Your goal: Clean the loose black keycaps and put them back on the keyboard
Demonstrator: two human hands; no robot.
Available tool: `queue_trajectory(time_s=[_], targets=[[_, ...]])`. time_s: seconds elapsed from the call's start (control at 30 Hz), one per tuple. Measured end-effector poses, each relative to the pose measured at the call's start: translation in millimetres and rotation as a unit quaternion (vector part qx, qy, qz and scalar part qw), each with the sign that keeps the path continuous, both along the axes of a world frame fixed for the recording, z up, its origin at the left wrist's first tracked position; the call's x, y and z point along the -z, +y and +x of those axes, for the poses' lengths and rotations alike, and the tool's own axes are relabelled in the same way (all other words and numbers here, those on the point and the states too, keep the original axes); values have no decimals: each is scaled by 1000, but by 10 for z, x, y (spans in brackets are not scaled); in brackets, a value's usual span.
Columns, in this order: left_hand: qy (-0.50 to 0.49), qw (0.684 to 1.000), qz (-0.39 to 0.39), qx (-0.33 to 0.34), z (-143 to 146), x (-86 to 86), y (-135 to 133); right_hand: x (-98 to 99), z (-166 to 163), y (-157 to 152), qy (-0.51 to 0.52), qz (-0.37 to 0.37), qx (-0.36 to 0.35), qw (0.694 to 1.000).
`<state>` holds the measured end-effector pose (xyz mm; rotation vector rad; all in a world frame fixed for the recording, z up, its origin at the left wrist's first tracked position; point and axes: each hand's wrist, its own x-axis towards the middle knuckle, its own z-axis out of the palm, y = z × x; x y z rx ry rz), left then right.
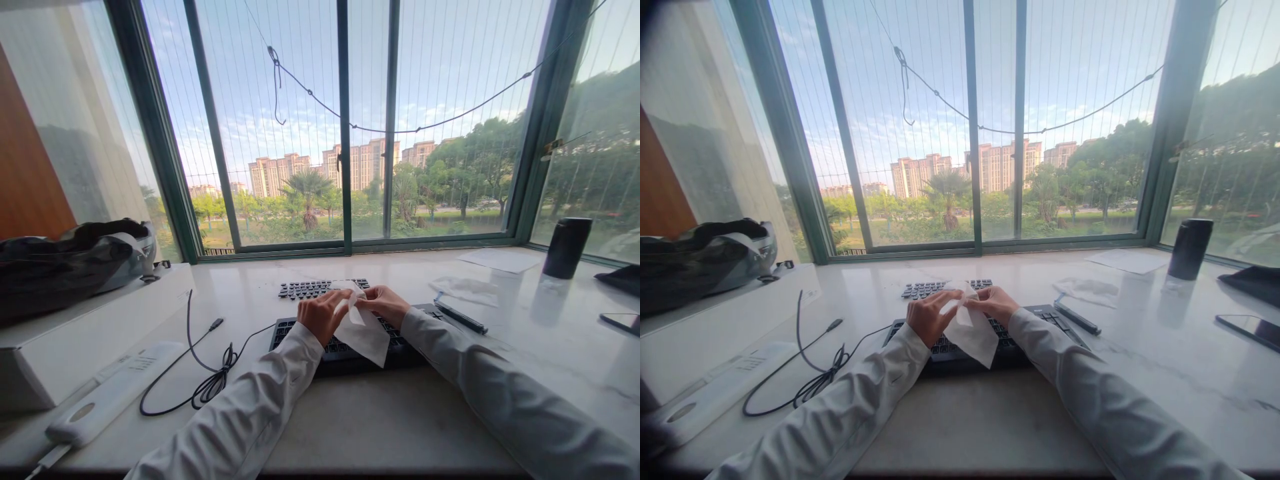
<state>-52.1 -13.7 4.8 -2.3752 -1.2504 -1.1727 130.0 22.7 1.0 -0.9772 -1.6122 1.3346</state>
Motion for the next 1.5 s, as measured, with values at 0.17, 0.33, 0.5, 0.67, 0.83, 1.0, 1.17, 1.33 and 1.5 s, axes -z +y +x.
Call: queue_trajectory(time_s=[0.17, 0.33, 0.5, 0.67, 0.83, 1.0, 1.17, 1.33, 1.5], targets=[[-14, 1000, -3, 5, -16, 4, 38, 13, -5, -5, 5, 17, 7, 1000], [-22, 999, -31, -26, -24, -11, 81, 6, -11, -16, 73, -37, -11, 997], [-17, 999, -34, -30, -18, -5, 89, 0, -6, -21, 64, -36, 41, 996], [-28, 999, -12, -20, 7, 23, 57, 42, -1, 16, 8, 13, 75, 997], [-56, 997, 9, 44, 16, 56, 71, 58, -4, 1, 32, -33, -27, 999], [-36, 997, -13, 66, -6, 76, 79, 38, 35, -27, -38, -24, -62, 997], [-3, 999, -18, 44, -33, 70, 85, 58, 82, 24, -36, -20, -69, 997], [-11, 999, -2, 39, -54, 46, 125, 32, 103, 45, 71, -73, -51, 994], [-15, 999, 29, 34, -55, 15, 124, -35, 89, 14, 150, -118, -16, 981]])
